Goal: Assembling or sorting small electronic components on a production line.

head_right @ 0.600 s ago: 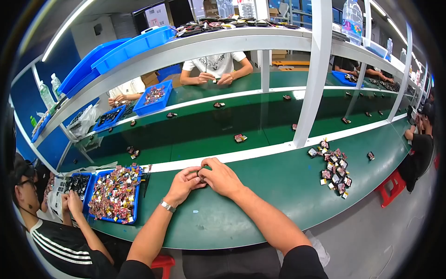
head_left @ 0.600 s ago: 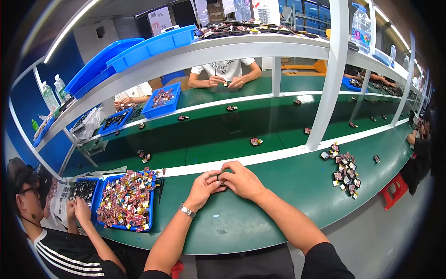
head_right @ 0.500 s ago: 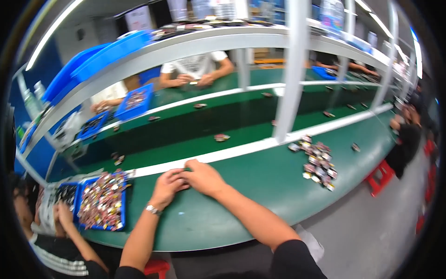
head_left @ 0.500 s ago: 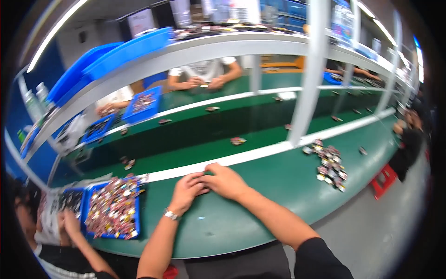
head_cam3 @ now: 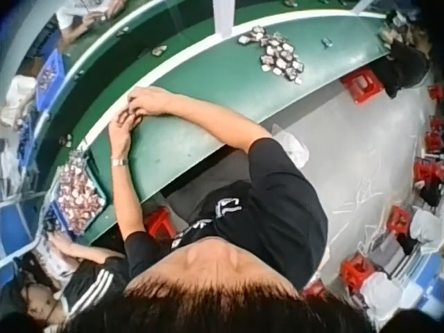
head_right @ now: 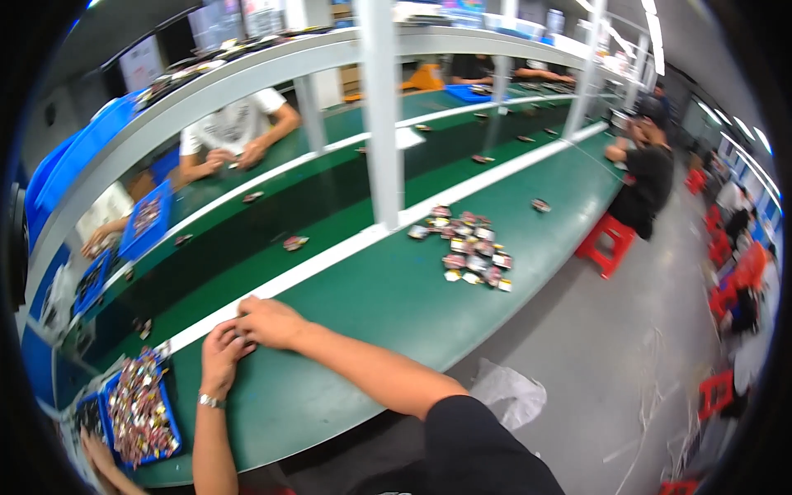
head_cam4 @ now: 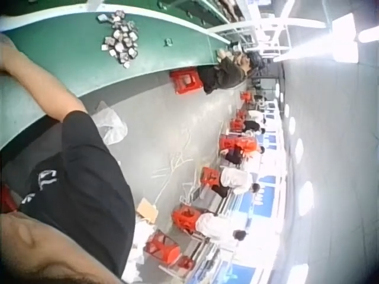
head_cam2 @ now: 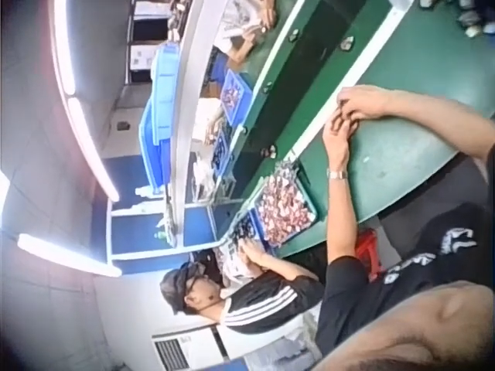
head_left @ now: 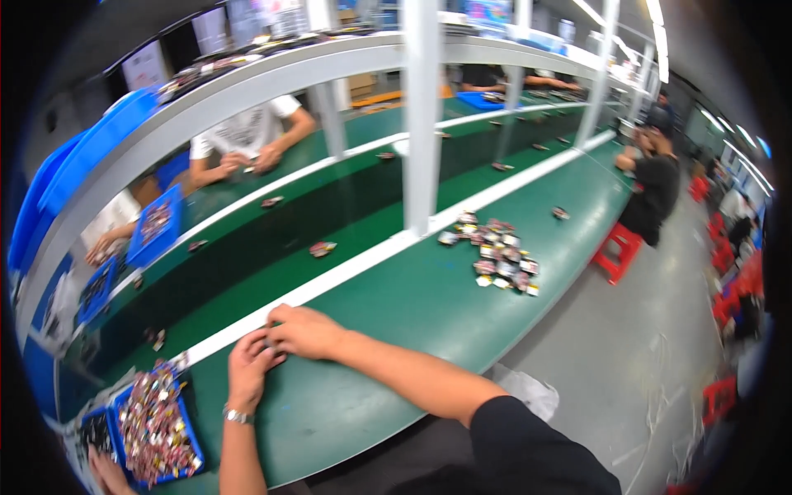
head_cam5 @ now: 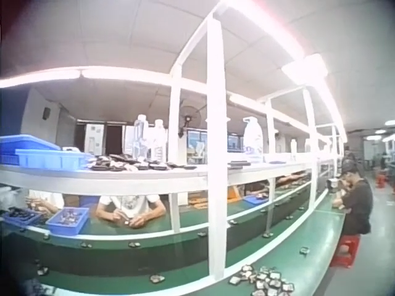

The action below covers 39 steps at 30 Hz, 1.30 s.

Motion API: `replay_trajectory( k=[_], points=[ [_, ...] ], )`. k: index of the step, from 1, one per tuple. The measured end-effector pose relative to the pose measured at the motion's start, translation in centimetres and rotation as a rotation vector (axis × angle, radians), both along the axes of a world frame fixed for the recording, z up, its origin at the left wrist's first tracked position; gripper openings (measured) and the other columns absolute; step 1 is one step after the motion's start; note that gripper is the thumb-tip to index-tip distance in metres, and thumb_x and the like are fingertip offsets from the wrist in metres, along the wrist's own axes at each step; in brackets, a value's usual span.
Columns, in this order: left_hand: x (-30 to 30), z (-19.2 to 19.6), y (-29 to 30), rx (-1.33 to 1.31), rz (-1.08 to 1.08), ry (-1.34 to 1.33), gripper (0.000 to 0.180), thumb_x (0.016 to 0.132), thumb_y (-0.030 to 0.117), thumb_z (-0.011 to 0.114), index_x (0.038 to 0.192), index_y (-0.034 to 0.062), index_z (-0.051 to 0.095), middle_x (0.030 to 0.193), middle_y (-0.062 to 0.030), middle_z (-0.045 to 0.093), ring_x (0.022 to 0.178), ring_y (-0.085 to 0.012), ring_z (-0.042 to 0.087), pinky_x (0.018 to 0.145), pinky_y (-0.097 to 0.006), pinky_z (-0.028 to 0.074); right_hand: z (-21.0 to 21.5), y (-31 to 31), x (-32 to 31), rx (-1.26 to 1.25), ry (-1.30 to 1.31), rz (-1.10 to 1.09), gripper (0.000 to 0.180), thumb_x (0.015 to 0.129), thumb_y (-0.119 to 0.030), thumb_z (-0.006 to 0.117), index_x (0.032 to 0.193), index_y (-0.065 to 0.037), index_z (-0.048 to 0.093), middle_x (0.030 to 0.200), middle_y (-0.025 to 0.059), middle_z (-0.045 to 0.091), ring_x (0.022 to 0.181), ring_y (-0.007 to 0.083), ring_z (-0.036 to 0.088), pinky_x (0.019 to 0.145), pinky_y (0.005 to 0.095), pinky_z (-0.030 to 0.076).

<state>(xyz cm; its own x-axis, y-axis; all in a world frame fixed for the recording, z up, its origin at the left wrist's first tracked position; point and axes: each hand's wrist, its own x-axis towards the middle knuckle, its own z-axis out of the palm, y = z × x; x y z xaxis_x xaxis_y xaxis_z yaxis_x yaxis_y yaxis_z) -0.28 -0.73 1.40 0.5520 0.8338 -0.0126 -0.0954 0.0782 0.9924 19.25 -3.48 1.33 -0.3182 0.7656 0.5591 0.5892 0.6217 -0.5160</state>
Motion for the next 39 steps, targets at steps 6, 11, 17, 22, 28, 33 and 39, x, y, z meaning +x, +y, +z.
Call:
replay_trajectory(
  k=[6,11,17,22,28,33,39],
  points=[
    [1.1,-0.7,0.2,-0.07,-0.147,-0.09,0.046,0.086,-0.006,0.062,0.13,-0.0041,0.048,0.118,-0.0146,0.06,0.102,-0.0218,0.065,0.091,-0.034,0.057,0.9,-1.8,1.7,-0.165,-0.034,-0.082,0.012,0.08,-0.013,0.071,0.092,-0.011,0.072,0.112,0.0059,0.061,0.112,0.0265,0.055,0.095,0.0375,0.047],
    [-0.3,-0.5,0.0,-0.05,-0.11,-0.096,0.038,0.092,-0.004,0.056,0.129,-0.0026,0.049,0.118,-0.0138,0.061,0.103,-0.019,0.064,0.09,-0.032,0.057,1.0,-1.5,-0.4,-0.159,-0.014,-0.096,0.011,0.081,-0.013,0.067,0.089,-0.006,0.071,0.112,0.0059,0.061,0.112,0.0251,0.054,0.094,0.0365,0.047],
    [-0.5,-0.6,0.3,-0.065,-0.102,-0.073,0.033,0.096,0.001,0.053,0.128,-0.0014,0.05,0.118,-0.0125,0.062,0.104,-0.0179,0.064,0.089,-0.032,0.057,1.0,-1.7,-0.2,-0.18,0.038,-0.027,0.012,0.08,-0.013,0.069,0.091,-0.007,0.072,0.117,0.0069,0.061,0.116,0.0269,0.054,0.098,0.0386,0.045],
    [-0.5,-0.8,0.3,-0.076,-0.116,-0.095,0.033,0.096,0.002,0.053,0.129,-0.0001,0.05,0.12,-0.0112,0.061,0.104,-0.017,0.063,0.089,-0.031,0.056,0.5,-1.9,-0.6,-0.143,0.122,-0.104,0.012,0.082,-0.014,0.068,0.09,-0.006,0.071,0.117,0.0071,0.061,0.115,0.0267,0.053,0.097,0.0377,0.045],
    [-0.6,-1.3,0.6,-0.091,-0.125,-0.122,0.032,0.098,0.005,0.052,0.129,0.0007,0.05,0.12,-0.0107,0.061,0.106,-0.0172,0.063,0.09,-0.032,0.055,-0.4,-1.9,-1.4,-0.114,0.174,-0.157,0.011,0.082,-0.013,0.069,0.09,-0.006,0.072,0.115,0.007,0.062,0.112,0.0266,0.056,0.097,0.0374,0.046],
    [-0.7,-1.2,0.7,-0.094,-0.117,-0.097,0.029,0.099,0.004,0.047,0.128,0.0002,0.05,0.119,-0.0103,0.062,0.107,-0.0166,0.062,0.09,-0.03,0.054,-0.5,-1.9,-1.3,-0.117,0.172,-0.129,0.012,0.082,-0.013,0.07,0.092,-0.008,0.073,0.114,0.0064,0.063,0.112,0.0269,0.056,0.097,0.038,0.046],
    [-0.7,-1.3,0.8,-0.085,-0.109,-0.101,0.029,0.1,0.004,0.047,0.128,0.0003,0.051,0.118,-0.0104,0.063,0.106,-0.0167,0.063,0.088,-0.03,0.055,-1.0,-1.7,-1.2,-0.14,0.216,-0.113,0.014,0.081,-0.015,0.072,0.095,-0.011,0.074,0.114,0.0055,0.063,0.113,0.0278,0.056,0.098,0.0387,0.045]
  ],
)
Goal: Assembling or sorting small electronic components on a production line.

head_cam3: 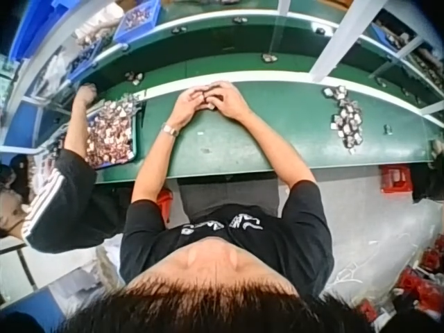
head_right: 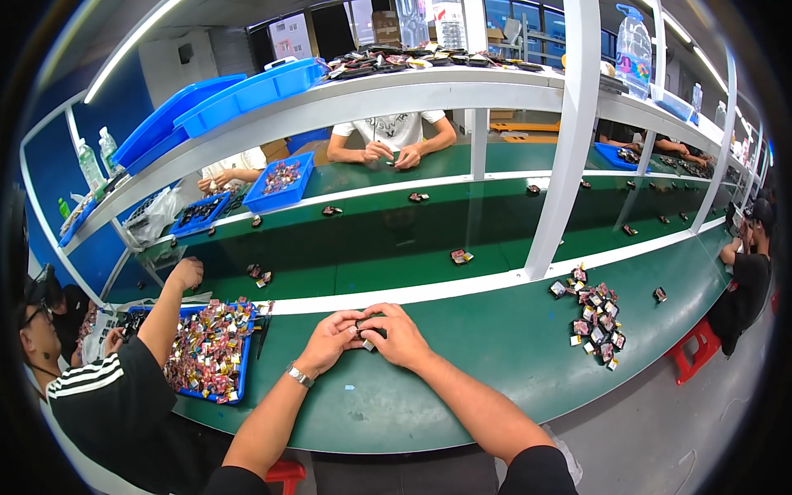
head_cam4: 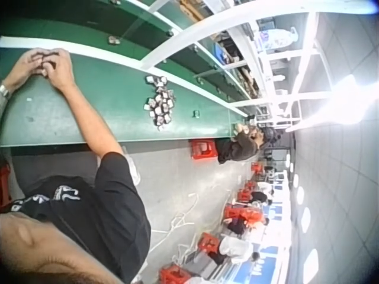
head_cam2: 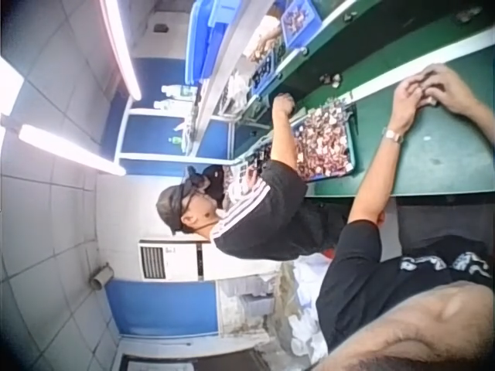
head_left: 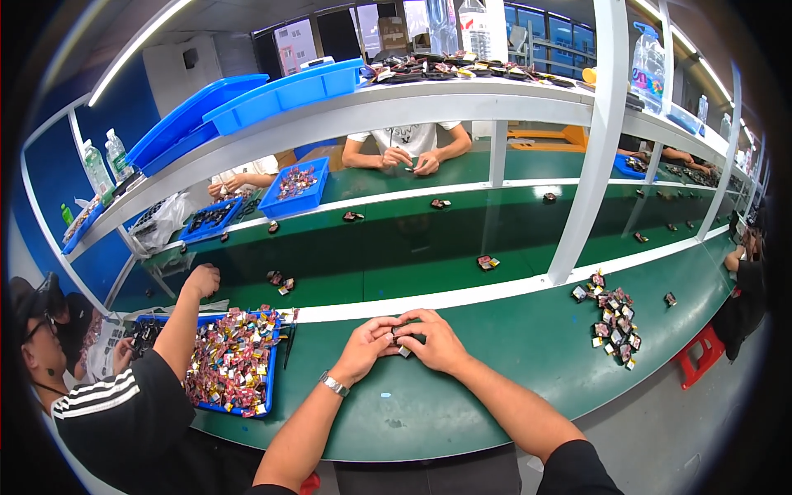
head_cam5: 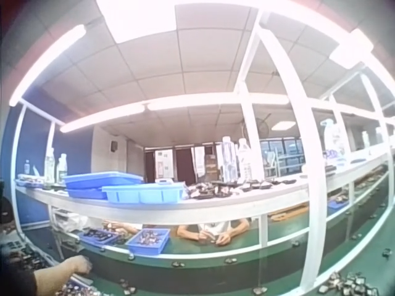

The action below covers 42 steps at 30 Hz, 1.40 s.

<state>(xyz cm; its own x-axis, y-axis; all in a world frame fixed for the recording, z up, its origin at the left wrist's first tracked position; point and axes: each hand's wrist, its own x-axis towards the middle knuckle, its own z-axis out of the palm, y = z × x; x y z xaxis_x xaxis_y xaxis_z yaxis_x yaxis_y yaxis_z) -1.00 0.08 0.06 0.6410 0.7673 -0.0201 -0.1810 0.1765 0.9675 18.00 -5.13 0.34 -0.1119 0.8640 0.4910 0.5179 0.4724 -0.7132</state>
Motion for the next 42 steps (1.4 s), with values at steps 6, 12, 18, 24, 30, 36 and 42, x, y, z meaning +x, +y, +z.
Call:
replay_trajectory(
  k=[6,12,18,24,30,36,42],
  points=[
    [0.0,0.0,-0.3,-0.012,0.025,0.014,0.027,0.099,0.003,0.048,0.126,-0.0003,0.052,0.117,-0.0109,0.063,0.105,-0.0168,0.064,0.089,-0.03,0.056,0.2,-0.3,-0.4,-0.041,0.022,-0.032,0.014,0.081,-0.014,0.072,0.095,-0.012,0.074,0.117,0.0055,0.063,0.115,0.0279,0.055,0.099,0.0389,0.045],
    [0.0,-0.3,-0.2,0.019,0.055,-0.038,0.025,0.097,0.003,0.054,0.121,-0.0036,0.053,0.111,-0.0144,0.064,0.103,-0.0211,0.065,0.092,-0.037,0.057,0.8,-0.5,-1.1,0.047,0.011,-0.02,0.017,0.08,-0.012,0.071,0.097,-0.013,0.075,0.122,0.0057,0.063,0.118,0.0281,0.054,0.099,0.0394,0.046],
    [0.5,0.0,-0.2,0.021,0.07,-0.077,0.027,0.098,0.0,0.049,0.124,-0.0041,0.052,0.115,-0.014,0.063,0.105,-0.0199,0.064,0.092,-0.034,0.057,0.7,-0.5,-0.8,-0.003,0.006,-0.01,0.016,0.082,-0.011,0.07,0.097,-0.01,0.073,0.124,0.0069,0.061,0.121,0.029,0.051,0.101,0.0398,0.044],
    [0.6,-0.4,-0.4,-0.021,0.106,-0.066,0.027,0.099,0.0,0.047,0.126,-0.0022,0.052,0.117,-0.0121,0.063,0.105,-0.0191,0.065,0.09,-0.033,0.057,0.7,-0.5,-0.9,0.132,-0.029,-0.114,0.018,0.081,-0.008,0.068,0.098,-0.007,0.069,0.114,0.008,0.061,0.111,0.0283,0.055,0.094,0.0384,0.047],
    [0.6,-0.1,-0.3,-0.045,0.101,-0.062,0.029,0.098,0.0,0.047,0.127,-0.004,0.05,0.119,-0.0141,0.062,0.107,-0.021,0.064,0.092,-0.035,0.057,0.7,0.1,-1.4,0.298,-0.089,-0.132,0.013,0.078,-0.003,0.069,0.09,-0.004,0.065,0.104,0.0078,0.061,0.095,0.0264,0.06,0.077,0.0351,0.052],
    [0.4,-0.3,-0.3,-0.054,0.088,-0.075,0.029,0.098,-0.001,0.046,0.127,-0.0047,0.049,0.119,-0.0146,0.061,0.108,-0.0216,0.063,0.093,-0.035,0.056,1.4,-0.4,-1.7,0.305,-0.131,-0.145,0.014,0.077,-0.002,0.071,0.089,-0.004,0.065,0.098,0.008,0.061,0.092,0.0266,0.061,0.076,0.0354,0.053],
    [0.7,-0.1,-0.4,-0.046,0.085,-0.037,0.029,0.098,-0.001,0.046,0.127,-0.0042,0.049,0.12,-0.0148,0.061,0.109,-0.0213,0.063,0.093,-0.035,0.056,0.7,-0.2,-1.8,0.318,-0.169,-0.202,0.014,0.076,-0.004,0.072,0.089,-0.003,0.065,0.097,0.008,0.061,0.091,0.0261,0.061,0.076,0.035,0.053]
  ],
)
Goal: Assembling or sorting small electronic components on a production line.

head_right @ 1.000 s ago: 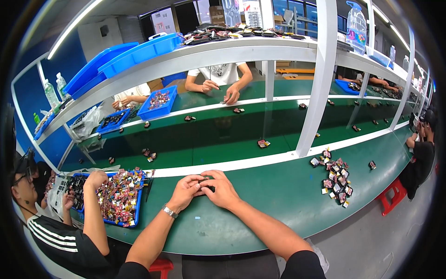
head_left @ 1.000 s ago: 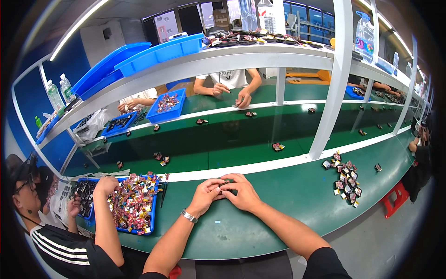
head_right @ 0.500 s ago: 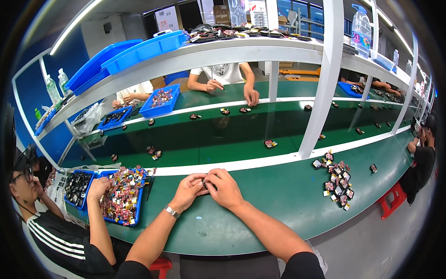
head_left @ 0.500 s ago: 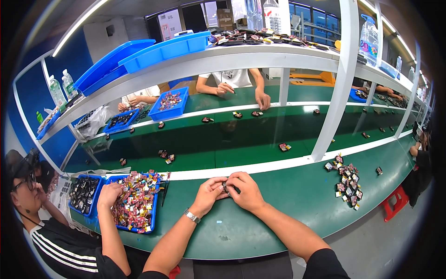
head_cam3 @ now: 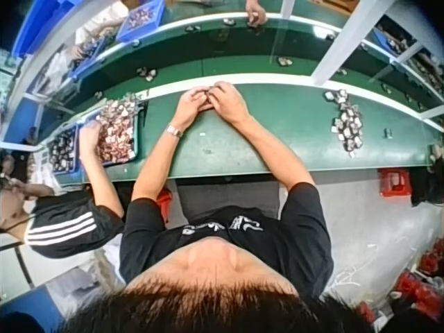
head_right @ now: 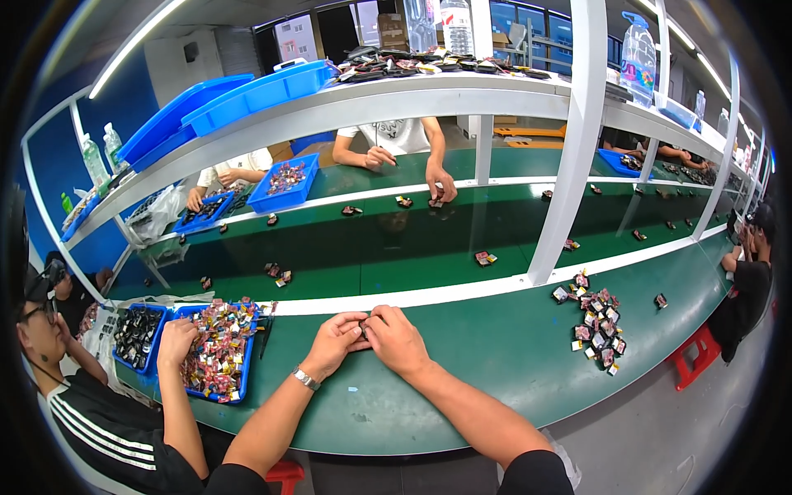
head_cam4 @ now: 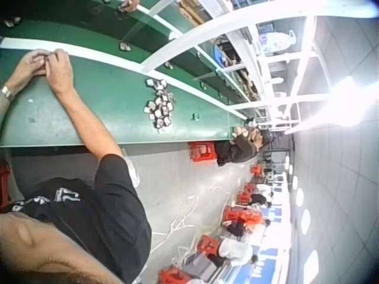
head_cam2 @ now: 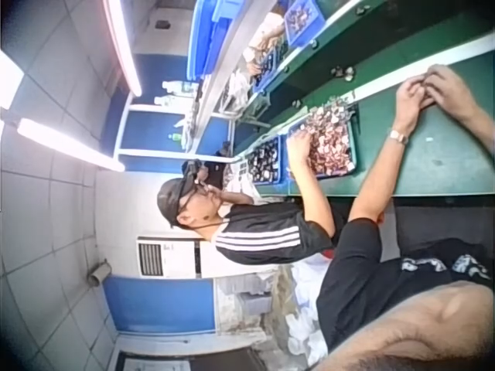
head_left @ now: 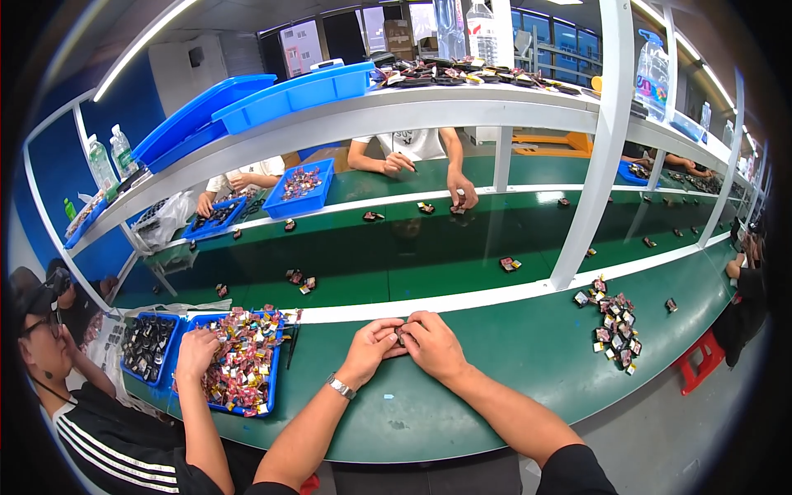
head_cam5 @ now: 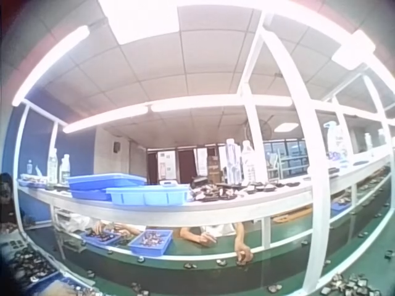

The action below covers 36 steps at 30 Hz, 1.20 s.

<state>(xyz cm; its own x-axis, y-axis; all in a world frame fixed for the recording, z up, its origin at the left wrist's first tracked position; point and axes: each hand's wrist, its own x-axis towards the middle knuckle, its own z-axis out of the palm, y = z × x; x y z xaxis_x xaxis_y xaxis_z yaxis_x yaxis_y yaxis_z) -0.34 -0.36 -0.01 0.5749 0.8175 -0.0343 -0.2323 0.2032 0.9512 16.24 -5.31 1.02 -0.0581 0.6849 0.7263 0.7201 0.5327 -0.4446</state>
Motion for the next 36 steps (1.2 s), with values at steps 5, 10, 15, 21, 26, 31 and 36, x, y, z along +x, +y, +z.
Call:
replay_trajectory(
  k=[5,10,15,21,26,31,36],
  points=[
    [0.3,0.1,-0.3,0.015,0.045,-0.004,0.03,0.098,0.0,0.047,0.128,-0.0036,0.049,0.12,-0.0136,0.061,0.108,-0.0199,0.063,0.092,-0.034,0.056,-0.4,0.1,-0.6,-0.009,0.018,-0.033,0.016,0.076,-0.004,0.073,0.091,-0.003,0.067,0.1,0.009,0.062,0.092,0.0262,0.061,0.076,0.0352,0.053],
    [-0.1,-0.5,0.3,0.006,0.104,-0.012,0.03,0.099,0.003,0.048,0.129,-0.0005,0.05,0.12,-0.0113,0.061,0.107,-0.0173,0.063,0.089,-0.031,0.056,-0.3,-0.3,-1.8,-0.003,-0.021,-0.062,0.027,0.074,-0.008,0.075,0.1,-0.003,0.068,0.11,0.0127,0.063,0.096,0.0295,0.062,0.084,0.0375,0.053],
    [0.0,-0.5,0.6,0.056,0.263,-0.053,0.039,0.099,0.007,0.051,0.136,0.0013,0.044,0.122,-0.012,0.061,0.106,-0.0159,0.062,0.089,-0.033,0.054,-0.6,5.1,-0.4,0.014,-0.054,-0.035,0.025,0.073,-0.007,0.072,0.096,-0.002,0.067,0.108,0.0135,0.064,0.099,0.0327,0.061,0.087,0.0405,0.051],
    [0.2,-0.8,1.9,0.454,0.59,0.218,0.016,0.092,0.005,0.058,0.106,-0.0004,0.062,0.105,-0.0114,0.068,0.083,-0.0174,0.069,0.067,-0.029,0.057,-2.3,15.7,6.4,-0.197,-0.126,-0.322,0.018,0.073,-0.013,0.07,0.088,-0.002,0.068,0.097,0.0155,0.064,0.092,0.035,0.06,0.082,0.0427,0.051],
    [-1.6,-0.1,1.3,0.656,0.831,0.307,0.012,0.092,0.005,0.056,0.102,-0.0001,0.061,0.095,-0.0109,0.065,0.077,-0.0146,0.062,0.062,-0.027,0.051,1.9,15.9,-3.2,-0.277,-0.359,-0.396,0.038,0.081,-0.031,0.071,0.102,0.0,0.066,0.101,0.0192,0.065,0.099,0.0353,0.061,0.089,0.0439,0.05],
    [-2.1,0.2,2.1,0.717,0.996,0.267,0.01,0.089,0.003,0.057,0.099,0.0008,0.058,0.09,-0.0093,0.06,0.075,-0.0183,0.059,0.065,-0.03,0.049,0.9,21.8,-12.3,-0.696,-0.062,-0.204,0.042,0.077,-0.037,0.073,0.098,-0.001,0.071,0.104,0.0183,0.07,0.102,0.0324,0.066,0.089,0.0419,0.052],
    [-2.0,0.2,2.2,0.705,1.006,0.26,0.01,0.088,0.001,0.057,0.098,0.0011,0.057,0.088,-0.0095,0.057,0.07,-0.0202,0.056,0.065,-0.032,0.047,0.2,24.7,-13.4,-0.773,-0.097,-0.201,0.03,0.072,-0.025,0.076,0.095,-0.005,0.073,0.099,0.0167,0.071,0.099,0.032,0.067,0.089,0.0396,0.053]
  ],
)
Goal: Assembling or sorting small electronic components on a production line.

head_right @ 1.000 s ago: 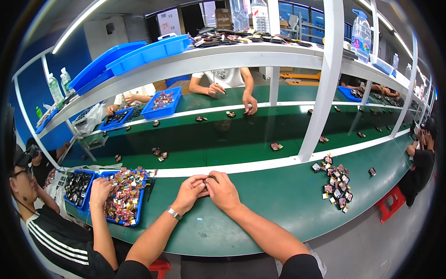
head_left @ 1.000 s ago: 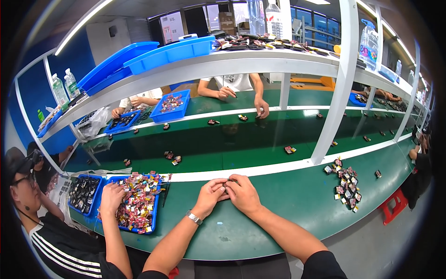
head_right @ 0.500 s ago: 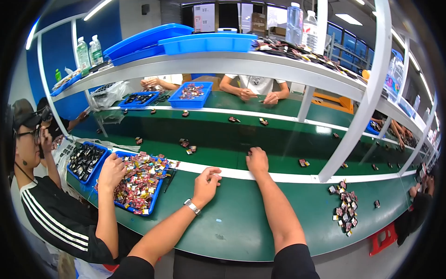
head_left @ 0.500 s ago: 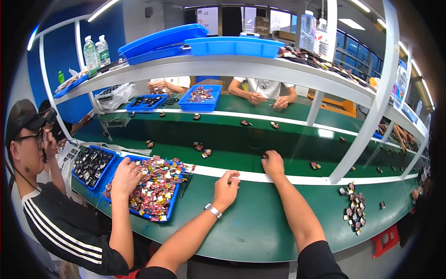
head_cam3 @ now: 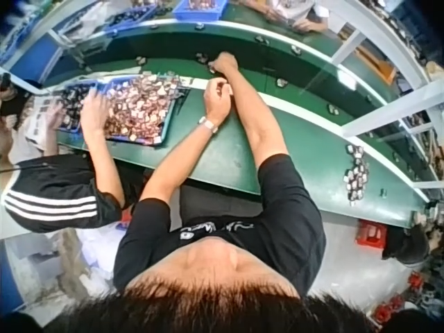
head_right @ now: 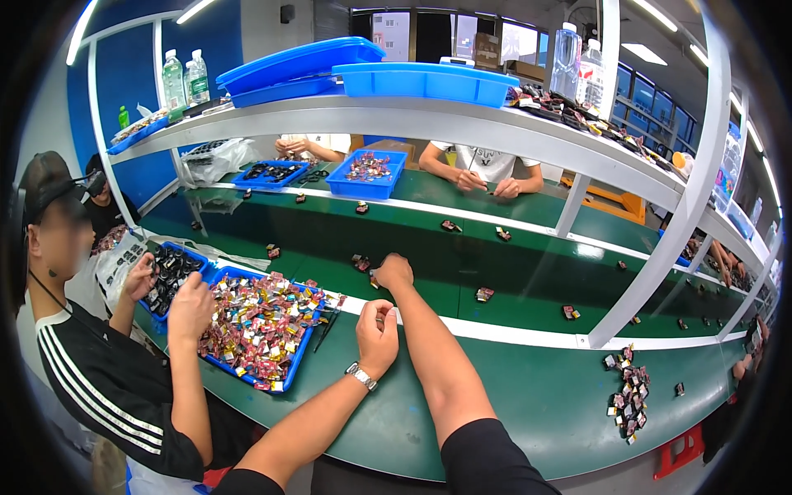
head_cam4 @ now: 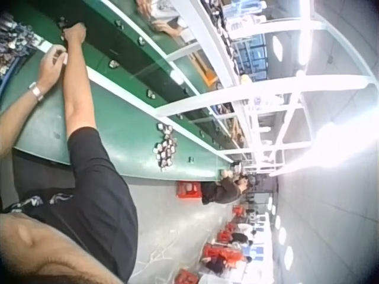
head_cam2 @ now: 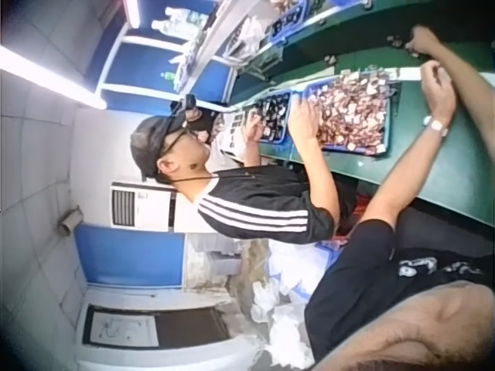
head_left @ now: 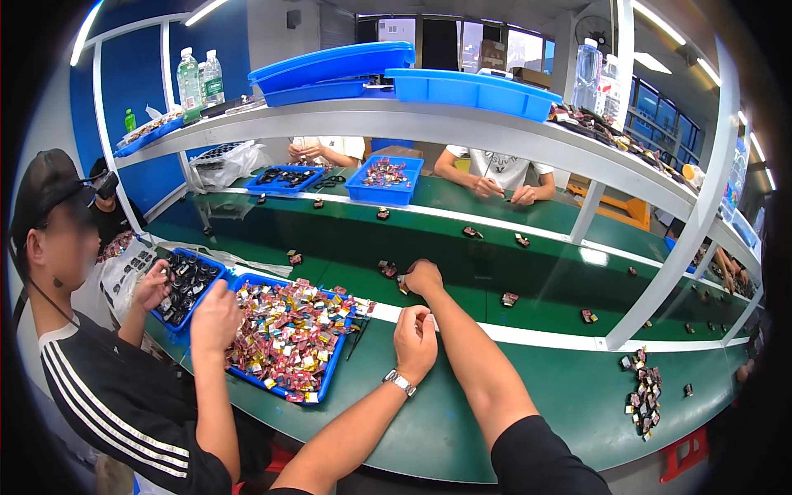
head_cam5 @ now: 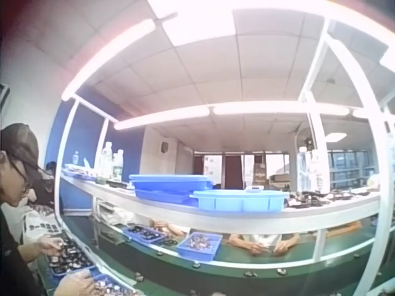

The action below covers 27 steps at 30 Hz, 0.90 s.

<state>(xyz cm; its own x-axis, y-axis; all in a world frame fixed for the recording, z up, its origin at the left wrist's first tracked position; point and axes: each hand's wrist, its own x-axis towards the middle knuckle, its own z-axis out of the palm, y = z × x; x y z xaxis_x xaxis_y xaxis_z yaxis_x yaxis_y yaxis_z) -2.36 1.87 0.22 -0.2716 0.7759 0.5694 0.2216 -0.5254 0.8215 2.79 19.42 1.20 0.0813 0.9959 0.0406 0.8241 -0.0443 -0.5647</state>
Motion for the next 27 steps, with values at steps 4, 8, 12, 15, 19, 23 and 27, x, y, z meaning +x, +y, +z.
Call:
replay_trajectory(
  k=[4,8,12,15,19,23,27],
  points=[
    [-0.4,-0.4,0.5,0.015,0.014,0.011,0.012,0.088,0.005,0.06,0.1,0.0016,0.058,0.092,-0.007,0.058,0.072,-0.014,0.054,0.06,-0.027,0.046,2.5,-2.4,4.7,0.063,0.213,0.423,0.019,0.072,-0.008,0.072,0.09,-0.003,0.07,0.08,0.0106,0.071,0.073,0.0198,0.069,0.072,0.0324,0.055],
    [-0.5,-0.4,0.7,-0.101,-0.012,0.082,0.028,0.089,0.015,0.065,0.112,0.0019,0.054,0.102,-0.0073,0.059,0.078,-0.0143,0.057,0.066,-0.027,0.047,6.9,-10.8,9.3,0.078,0.104,0.623,0.017,0.075,0.001,0.065,0.092,0.001,0.065,0.078,0.0117,0.07,0.066,0.0204,0.067,0.062,0.032,0.054],
    [0.1,-0.2,-0.2,-0.558,-0.819,-0.256,0.03,0.094,0.01,0.06,0.121,0.0004,0.052,0.096,-0.0067,0.063,0.081,-0.0122,0.061,0.068,-0.026,0.05,6.9,-16.1,12.4,0.248,-0.036,0.637,0.023,0.075,-0.002,0.067,0.098,-0.003,0.063,0.087,0.0131,0.067,0.084,0.0261,0.066,0.073,0.0395,0.053],
    [0.9,0.4,-1.0,-0.585,-0.927,-0.369,0.032,0.094,0.0,0.055,0.125,-0.0034,0.047,0.097,-0.0113,0.066,0.081,-0.0151,0.064,0.072,-0.026,0.054,5.6,-19.0,14.6,0.546,0.051,0.492,0.041,0.077,-0.016,0.076,0.113,-0.003,0.06,0.104,0.0147,0.065,0.098,0.0265,0.061,0.079,0.0388,0.053],
    [1.5,0.1,-1.5,-0.649,-0.925,-0.403,0.035,0.092,-0.001,0.056,0.126,-0.003,0.045,0.098,-0.0136,0.066,0.081,-0.0166,0.065,0.072,-0.028,0.055,2.4,-22.7,15.3,0.2,0.514,0.161,0.072,0.077,-0.022,0.08,0.136,0.001,0.045,0.119,0.0154,0.057,0.1,0.0196,0.06,0.08,0.0338,0.056],
    [1.7,-0.6,-1.9,-0.689,-0.874,-0.417,0.026,0.091,-0.002,0.054,0.117,-0.0014,0.048,0.097,-0.0123,0.066,0.082,-0.0161,0.066,0.073,-0.029,0.056,0.3,-24.0,13.0,0.261,0.545,0.182,0.055,0.079,-0.011,0.078,0.126,0.0,0.052,0.116,0.0129,0.057,0.092,0.0159,0.063,0.074,0.0293,0.057],
    [1.8,-0.6,-1.8,-0.721,-0.831,-0.376,0.021,0.091,-0.002,0.054,0.112,-0.0002,0.053,0.098,-0.0124,0.067,0.082,-0.0157,0.066,0.074,-0.029,0.056,0.8,-24.7,13.3,0.277,0.584,0.122,0.033,0.083,-0.007,0.073,0.112,0.0,0.058,0.1,0.0087,0.064,0.081,0.0131,0.065,0.071,0.0275,0.056]
  ],
)
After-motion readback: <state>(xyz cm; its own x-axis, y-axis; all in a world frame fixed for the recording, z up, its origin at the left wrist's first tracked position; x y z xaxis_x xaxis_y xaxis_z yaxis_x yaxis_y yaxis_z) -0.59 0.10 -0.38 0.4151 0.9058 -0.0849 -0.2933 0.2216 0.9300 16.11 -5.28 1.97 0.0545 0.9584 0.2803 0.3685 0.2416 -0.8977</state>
